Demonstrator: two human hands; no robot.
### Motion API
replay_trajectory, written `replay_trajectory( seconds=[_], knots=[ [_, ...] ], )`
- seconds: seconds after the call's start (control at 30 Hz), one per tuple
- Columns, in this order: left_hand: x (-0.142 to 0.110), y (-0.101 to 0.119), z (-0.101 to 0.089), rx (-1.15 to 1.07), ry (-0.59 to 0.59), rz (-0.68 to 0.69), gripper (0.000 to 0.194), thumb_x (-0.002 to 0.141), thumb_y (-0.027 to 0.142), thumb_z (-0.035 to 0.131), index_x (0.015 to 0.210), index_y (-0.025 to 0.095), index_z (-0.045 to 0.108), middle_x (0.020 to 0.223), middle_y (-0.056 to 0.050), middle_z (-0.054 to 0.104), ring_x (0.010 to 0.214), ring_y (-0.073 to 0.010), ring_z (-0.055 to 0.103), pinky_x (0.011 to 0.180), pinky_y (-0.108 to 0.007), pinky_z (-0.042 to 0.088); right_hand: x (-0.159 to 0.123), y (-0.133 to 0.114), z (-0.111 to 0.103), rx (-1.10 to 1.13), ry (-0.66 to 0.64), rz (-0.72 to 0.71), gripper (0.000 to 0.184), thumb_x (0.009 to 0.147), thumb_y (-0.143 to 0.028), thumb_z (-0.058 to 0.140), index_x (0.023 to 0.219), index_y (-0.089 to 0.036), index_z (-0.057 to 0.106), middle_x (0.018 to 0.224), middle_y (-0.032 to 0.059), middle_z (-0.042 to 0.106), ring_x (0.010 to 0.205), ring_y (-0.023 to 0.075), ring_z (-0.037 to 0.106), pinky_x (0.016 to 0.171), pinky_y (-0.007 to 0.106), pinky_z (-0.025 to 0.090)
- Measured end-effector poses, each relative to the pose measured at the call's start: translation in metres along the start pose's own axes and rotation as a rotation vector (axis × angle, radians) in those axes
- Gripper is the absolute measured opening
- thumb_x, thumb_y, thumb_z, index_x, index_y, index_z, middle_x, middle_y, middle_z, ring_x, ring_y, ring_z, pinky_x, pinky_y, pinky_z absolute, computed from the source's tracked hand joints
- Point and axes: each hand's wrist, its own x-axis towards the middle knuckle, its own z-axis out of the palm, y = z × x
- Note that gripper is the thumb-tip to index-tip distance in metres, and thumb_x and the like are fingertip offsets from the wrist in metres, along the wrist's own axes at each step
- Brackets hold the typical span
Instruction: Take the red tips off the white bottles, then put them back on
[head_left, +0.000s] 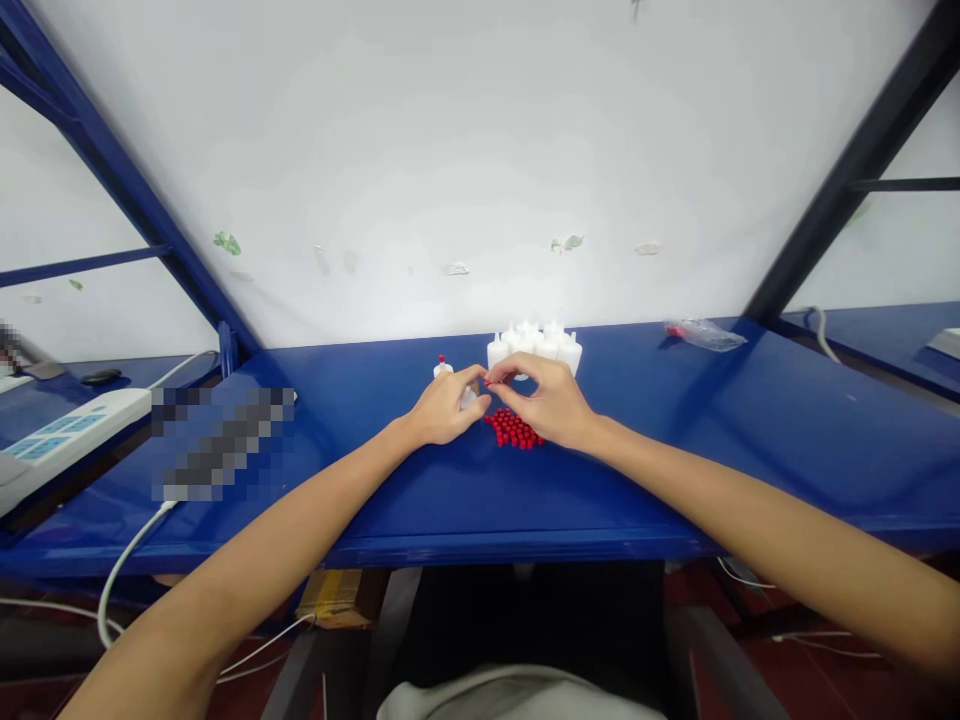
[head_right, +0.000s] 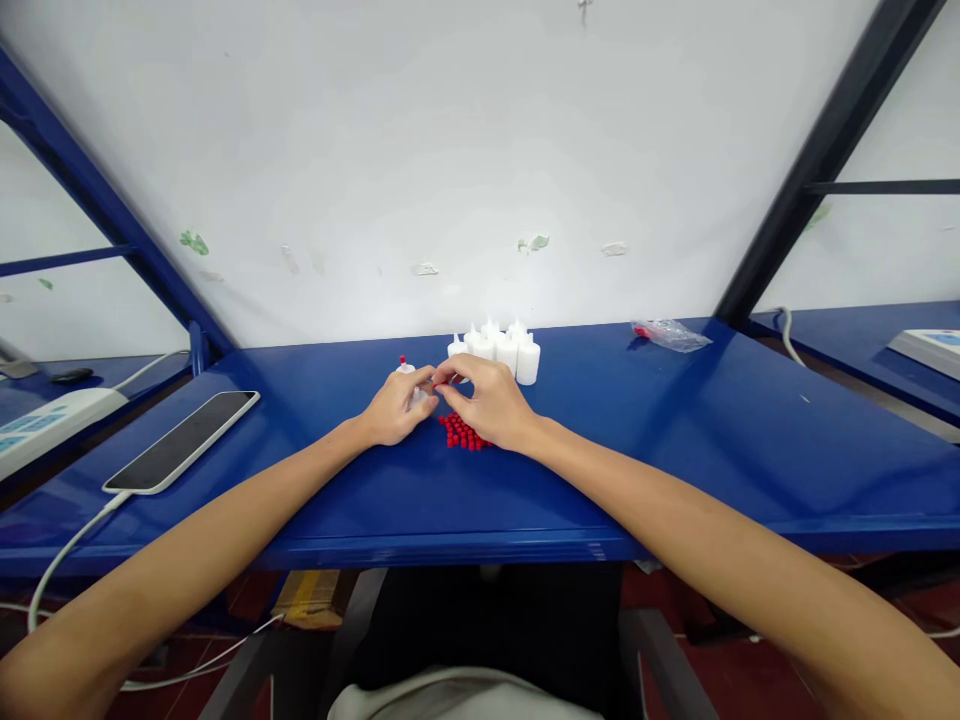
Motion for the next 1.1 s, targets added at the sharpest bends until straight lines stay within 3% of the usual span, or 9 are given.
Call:
replay_trajectory(
  seconds=[0.1,0.23,0.37,0.47,0.63,0.77,0.9,1.1],
  knots=[
    [0.0,0.002,-0.001,-0.077,-0.003,0.026,0.041,0.096,0.051,0.034,0.099,0.016,0.055,0.059,0.003,0.055,0.053,-0.0139,0.05,0.059,-0.027,0.038,-0.001,-0.005,0.002,0.007,-0.021,-0.027,0.011,0.083,-0.01,0.061,0.087,-0.019,0.067,0.084,0.001,0.072,0.078,0.0157,0.067,0.074,0.03,0.055],
    [0.001,0.005,0.002,-0.152,-0.036,0.079,0.046,0.098,0.044,0.02,0.084,0.017,0.055,0.054,0.002,0.053,0.051,-0.0142,0.05,0.057,-0.027,0.039,-0.002,-0.006,0.004,-0.008,-0.019,-0.047,0.009,0.084,-0.013,0.062,0.09,-0.019,0.067,0.085,0.0019,0.072,0.078,0.0159,0.067,0.075,0.031,0.056],
    [0.002,0.005,0.005,-0.21,-0.065,0.094,0.051,0.097,0.04,0.021,0.061,0.018,0.05,0.049,-0.001,0.053,0.048,-0.013,0.05,0.057,-0.027,0.04,-0.002,-0.007,0.003,-0.011,-0.02,-0.038,0.009,0.084,-0.014,0.062,0.09,-0.019,0.067,0.085,0.0018,0.073,0.078,0.0165,0.067,0.075,0.032,0.056],
    [0.001,0.006,0.005,-0.252,-0.03,0.057,0.054,0.095,0.041,0.024,0.058,0.017,0.054,0.053,-0.002,0.058,0.051,-0.0134,0.053,0.057,-0.027,0.042,-0.001,-0.01,0.002,0.015,-0.023,-0.002,0.009,0.083,-0.014,0.063,0.089,-0.02,0.067,0.084,0.0015,0.072,0.078,0.0165,0.067,0.075,0.032,0.056],
    [0.002,0.01,0.003,-0.251,0.067,-0.06,0.055,0.094,0.044,0.023,0.06,0.017,0.055,0.054,-0.002,0.058,0.051,-0.0141,0.052,0.055,-0.028,0.041,0.001,-0.012,0.0,0.056,-0.022,0.05,0.01,0.083,-0.015,0.064,0.09,-0.021,0.067,0.086,0.0008,0.073,0.079,0.0165,0.067,0.077,0.034,0.056],
    [0.002,0.012,0.003,-0.229,0.114,-0.136,0.061,0.099,0.047,0.019,0.064,0.016,0.057,0.049,0.0,0.053,0.048,-0.0127,0.05,0.054,-0.026,0.039,-0.001,-0.01,0.0,0.033,-0.016,0.005,0.009,0.083,-0.015,0.063,0.089,-0.021,0.066,0.086,0.0012,0.073,0.079,0.0161,0.067,0.076,0.032,0.056],
    [0.003,0.016,0.001,-0.288,0.117,-0.124,0.053,0.101,0.048,0.022,0.079,0.016,0.058,0.053,0.002,0.054,0.049,-0.011,0.052,0.055,-0.024,0.041,-0.003,-0.009,0.002,-0.003,-0.054,-0.051,0.01,0.084,-0.012,0.061,0.089,-0.02,0.065,0.084,0.0012,0.071,0.076,0.0151,0.067,0.074,0.03,0.056],
    [0.0,0.021,-0.001,-0.403,0.087,-0.042,0.029,0.094,0.046,0.042,0.103,0.019,0.047,0.062,0.005,0.054,0.052,-0.0107,0.048,0.054,-0.023,0.038,-0.002,-0.011,0.003,0.039,0.011,-0.024,0.013,0.081,-0.011,0.061,0.09,-0.021,0.064,0.082,-0.0001,0.072,0.073,0.0143,0.067,0.072,0.03,0.057]
  ],
)
